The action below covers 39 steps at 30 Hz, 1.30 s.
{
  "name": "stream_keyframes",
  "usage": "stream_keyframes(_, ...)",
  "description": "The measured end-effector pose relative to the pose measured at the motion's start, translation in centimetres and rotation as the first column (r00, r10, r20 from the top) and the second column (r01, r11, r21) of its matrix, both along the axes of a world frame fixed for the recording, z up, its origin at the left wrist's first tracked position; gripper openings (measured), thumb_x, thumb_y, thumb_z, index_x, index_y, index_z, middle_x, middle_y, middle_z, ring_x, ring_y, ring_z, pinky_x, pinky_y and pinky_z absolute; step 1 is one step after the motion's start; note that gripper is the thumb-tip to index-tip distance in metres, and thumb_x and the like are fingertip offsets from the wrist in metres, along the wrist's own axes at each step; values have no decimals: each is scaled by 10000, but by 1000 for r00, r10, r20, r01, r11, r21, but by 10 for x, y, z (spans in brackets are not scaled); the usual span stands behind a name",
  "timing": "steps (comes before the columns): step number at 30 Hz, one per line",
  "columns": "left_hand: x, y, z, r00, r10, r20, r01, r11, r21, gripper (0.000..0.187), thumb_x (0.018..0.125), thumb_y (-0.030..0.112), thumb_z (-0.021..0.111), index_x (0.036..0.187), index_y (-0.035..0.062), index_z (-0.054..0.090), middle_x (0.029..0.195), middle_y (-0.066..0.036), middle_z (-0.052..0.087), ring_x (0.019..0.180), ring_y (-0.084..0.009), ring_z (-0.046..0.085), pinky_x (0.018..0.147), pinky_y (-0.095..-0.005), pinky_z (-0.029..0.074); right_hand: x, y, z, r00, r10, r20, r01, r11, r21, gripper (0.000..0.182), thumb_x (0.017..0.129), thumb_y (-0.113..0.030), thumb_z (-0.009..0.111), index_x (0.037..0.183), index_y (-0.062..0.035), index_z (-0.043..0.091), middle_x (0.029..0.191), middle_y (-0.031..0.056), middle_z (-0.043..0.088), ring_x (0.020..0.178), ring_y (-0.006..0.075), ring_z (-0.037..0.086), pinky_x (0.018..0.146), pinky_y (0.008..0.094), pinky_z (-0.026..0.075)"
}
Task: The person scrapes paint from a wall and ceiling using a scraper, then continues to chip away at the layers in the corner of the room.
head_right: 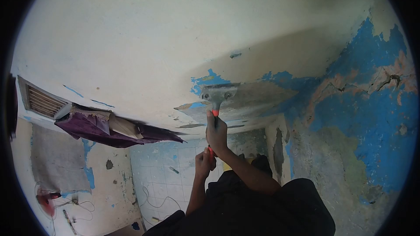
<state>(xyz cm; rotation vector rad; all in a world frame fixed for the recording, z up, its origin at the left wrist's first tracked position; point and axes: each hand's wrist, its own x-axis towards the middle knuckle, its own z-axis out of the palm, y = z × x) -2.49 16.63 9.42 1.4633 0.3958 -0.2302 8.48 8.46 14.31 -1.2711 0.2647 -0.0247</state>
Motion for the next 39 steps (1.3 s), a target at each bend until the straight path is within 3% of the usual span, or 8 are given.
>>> stream_keyframes(11, 9, 9, -5, 1000, -6, 16, 6, 1000, 18, 532, 971, 454, 466, 777, -12, 633, 537, -15, 504, 433, -76, 452, 410, -234, 322, 4, 7, -22, 999, -17, 32, 19, 999, -44, 542, 996, -395, 456, 544, -128, 321, 401, -38, 303, 283, 73, 308, 296, 257, 252)
stream_keyframes(17, 31, 6, 29, 993, -46, 105, 50, 998, -33, 533, 976, 453, 449, 768, -9, 616, 520, -15, 491, 419, -83, 435, 405, -241, 311, 13, -11, 55, 1000, 15, 21, -17, 995, 103, 525, 972, -395, 516, 605, -29, 432, 475, 6, 371, 436, 92, 393, 437, 314, 325)
stream_keyframes(18, 26, 2, 17, 998, -23, 66, 23, 1000, -2, 529, 980, 446, 443, 772, -7, 619, 518, -22, 497, 415, -87, 446, 404, -241, 315, 19, -1, 15, 980, -87, 176, 98, 994, -51, 548, 987, -411, 471, 538, -116, 360, 393, -35, 339, 289, 90, 346, 311, 259, 257)
stream_keyframes(21, 5, -3, -16, 1000, 2, 2, -2, 1000, -8, 532, 987, 442, 435, 777, -10, 620, 515, -34, 501, 413, -96, 459, 402, -246, 328, 4, 0, -20, 994, -41, 105, 58, 983, -172, 536, 992, -399, 465, 548, -112, 382, 397, -34, 352, 299, 89, 366, 321, 256, 271)
stream_keyframes(28, 33, -8, 15, 988, -59, 146, 54, 998, 35, 553, 994, 452, 407, 776, -17, 604, 530, -39, 506, 426, -100, 466, 404, -255, 337, 19, -19, 49, 987, -17, 159, 9, 999, 48, 529, 987, -399, 480, 553, -111, 384, 414, -34, 372, 314, 73, 361, 329, 263, 281)
stream_keyframes(34, 2, -6, -37, 999, -36, -18, 37, 998, 55, 573, 986, 479, 415, 755, -12, 601, 507, -31, 494, 411, -99, 463, 397, -254, 336, -3, -14, -33, 996, 54, -70, -54, 999, 2, 530, 978, -409, 498, 548, -119, 386, 403, -36, 361, 305, 76, 368, 325, 258, 285)
stream_keyframes(37, 4, -8, -21, 998, -66, -24, 67, 996, 55, 571, 983, 482, 422, 757, -11, 603, 502, -31, 493, 406, -97, 460, 394, -250, 331, 5, -13, -31, 992, -54, 115, 63, 995, -80, 541, 973, -427, 499, 543, -118, 387, 392, -33, 357, 297, 85, 373, 319, 261, 291)
stream_keyframes(39, 5, -8, -18, 998, -64, -16, 65, 996, 66, 573, 981, 485, 424, 759, -11, 605, 501, -30, 493, 404, -95, 459, 393, -247, 327, 4, -19, -24, 999, -17, 51, 20, 999, -48, 538, 970, -416, 511, 539, -116, 390, 394, -29, 365, 295, 89, 376, 316, 264, 292)
